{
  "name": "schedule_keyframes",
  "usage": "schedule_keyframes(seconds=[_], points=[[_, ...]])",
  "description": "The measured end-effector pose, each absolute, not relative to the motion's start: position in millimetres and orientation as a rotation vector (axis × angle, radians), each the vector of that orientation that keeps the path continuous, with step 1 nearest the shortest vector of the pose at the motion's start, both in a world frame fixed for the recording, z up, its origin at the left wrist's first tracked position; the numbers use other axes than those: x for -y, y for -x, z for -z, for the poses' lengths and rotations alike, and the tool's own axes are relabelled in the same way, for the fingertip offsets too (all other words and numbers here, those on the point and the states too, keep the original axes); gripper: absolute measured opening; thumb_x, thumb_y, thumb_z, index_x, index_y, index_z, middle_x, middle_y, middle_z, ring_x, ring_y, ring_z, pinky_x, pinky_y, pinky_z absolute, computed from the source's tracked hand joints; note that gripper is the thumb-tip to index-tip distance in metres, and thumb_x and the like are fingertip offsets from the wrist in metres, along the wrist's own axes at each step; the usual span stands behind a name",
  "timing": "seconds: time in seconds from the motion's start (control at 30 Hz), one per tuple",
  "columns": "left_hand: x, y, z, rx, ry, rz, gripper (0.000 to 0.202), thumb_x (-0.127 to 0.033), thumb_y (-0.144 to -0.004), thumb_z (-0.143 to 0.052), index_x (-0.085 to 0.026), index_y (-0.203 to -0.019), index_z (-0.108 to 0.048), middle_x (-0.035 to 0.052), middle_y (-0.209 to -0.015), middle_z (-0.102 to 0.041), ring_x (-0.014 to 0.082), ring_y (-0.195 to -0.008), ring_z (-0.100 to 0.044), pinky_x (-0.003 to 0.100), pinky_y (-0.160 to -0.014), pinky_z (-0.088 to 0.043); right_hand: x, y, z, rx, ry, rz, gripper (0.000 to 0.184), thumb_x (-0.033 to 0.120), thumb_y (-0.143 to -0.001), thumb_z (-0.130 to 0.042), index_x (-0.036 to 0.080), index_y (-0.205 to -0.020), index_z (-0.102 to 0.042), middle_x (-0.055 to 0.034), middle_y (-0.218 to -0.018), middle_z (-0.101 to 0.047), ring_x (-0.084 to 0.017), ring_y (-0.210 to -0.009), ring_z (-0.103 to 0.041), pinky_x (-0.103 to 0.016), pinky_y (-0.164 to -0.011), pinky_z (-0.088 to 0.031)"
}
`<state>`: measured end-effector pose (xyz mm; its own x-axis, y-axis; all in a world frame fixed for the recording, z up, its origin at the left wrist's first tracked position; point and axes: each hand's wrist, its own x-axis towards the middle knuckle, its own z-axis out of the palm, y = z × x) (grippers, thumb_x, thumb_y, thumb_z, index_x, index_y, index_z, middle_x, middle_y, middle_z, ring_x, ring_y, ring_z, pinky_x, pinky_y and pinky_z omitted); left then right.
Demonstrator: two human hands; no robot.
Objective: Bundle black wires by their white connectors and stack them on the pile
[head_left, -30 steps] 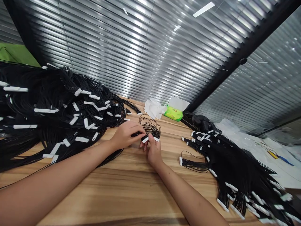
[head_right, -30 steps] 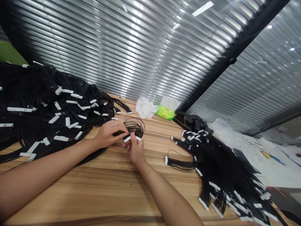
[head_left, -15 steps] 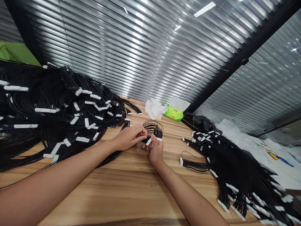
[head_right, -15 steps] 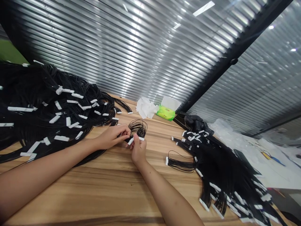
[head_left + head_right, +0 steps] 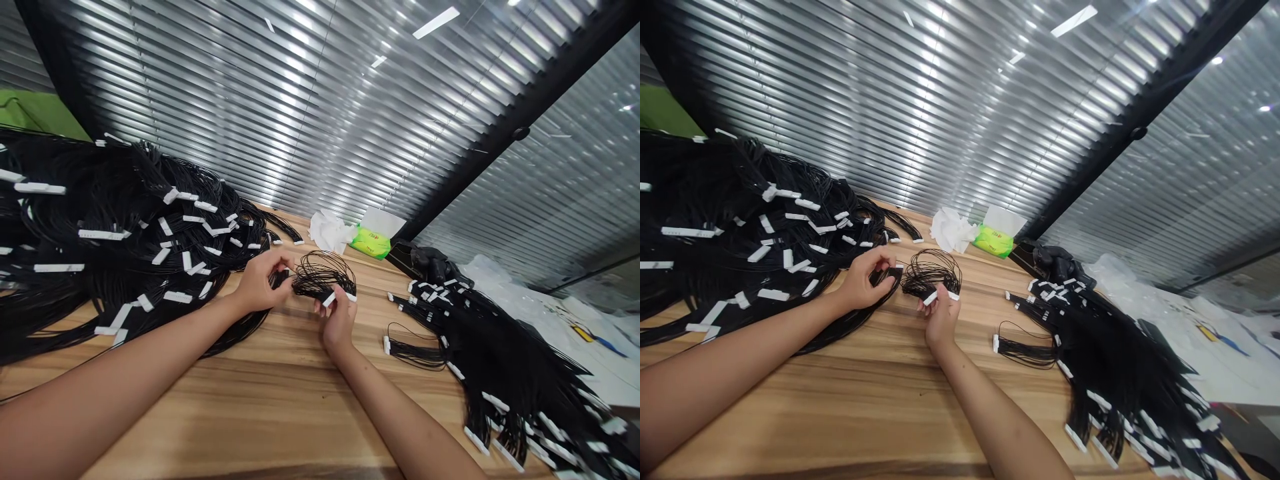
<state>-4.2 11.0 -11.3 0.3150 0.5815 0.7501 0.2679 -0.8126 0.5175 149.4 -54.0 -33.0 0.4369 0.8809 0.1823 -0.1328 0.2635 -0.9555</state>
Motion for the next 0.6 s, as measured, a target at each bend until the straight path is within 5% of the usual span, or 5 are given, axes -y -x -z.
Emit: schedule_keyframes(seconds=[0.13, 0.33, 0.6], points=[[-19.1, 2.8, 11.2, -0.919, -2.087, -1.656, 0.009, -0.017, -0.079, -0.05, -0.02, -0.088, -0.05, -0.0004, -0.077, -0.05, 0.0136, -0.069, -0.047, 0.027, -0.067, -0.04, 61.1, -150.1, 51.8, 1.067, 1.073, -0.893, 0.042, 0.052, -0.081, -0.048, 0.02, -0.054, -0.049, 0.0005, -0.047, -0.048, -0.012, -0.043, -0.043, -0.025, -0.042, -0.033], [-28.3, 0.3, 12.1, -1.07, -1.726, -1.694, 0.019, -0.038, -0.09, -0.047, -0.02, -0.093, -0.053, 0.0011, -0.083, -0.054, 0.0128, -0.07, -0.049, 0.025, -0.064, -0.039, 69.5, -153.0, 54.7, 1.373, 1.025, -0.873, 0.041, 0.053, -0.08, -0.051, 0.022, -0.054, -0.043, 0.0027, -0.051, -0.037, -0.011, -0.047, -0.035, -0.026, -0.045, -0.031], [-32.2, -2.7, 9.1, -0.867, -1.284, -1.491, 0.058, -0.07, -0.082, -0.039, -0.02, -0.051, -0.038, -0.0037, -0.045, -0.035, 0.0096, -0.043, -0.03, 0.025, -0.044, -0.027, 63.7, -149.9, 47.5, 1.246, 1.017, -1.13, 0.044, 0.057, -0.077, -0.051, 0.022, -0.052, -0.044, 0.0055, -0.042, -0.035, -0.008, -0.035, -0.032, -0.023, -0.035, -0.027]])
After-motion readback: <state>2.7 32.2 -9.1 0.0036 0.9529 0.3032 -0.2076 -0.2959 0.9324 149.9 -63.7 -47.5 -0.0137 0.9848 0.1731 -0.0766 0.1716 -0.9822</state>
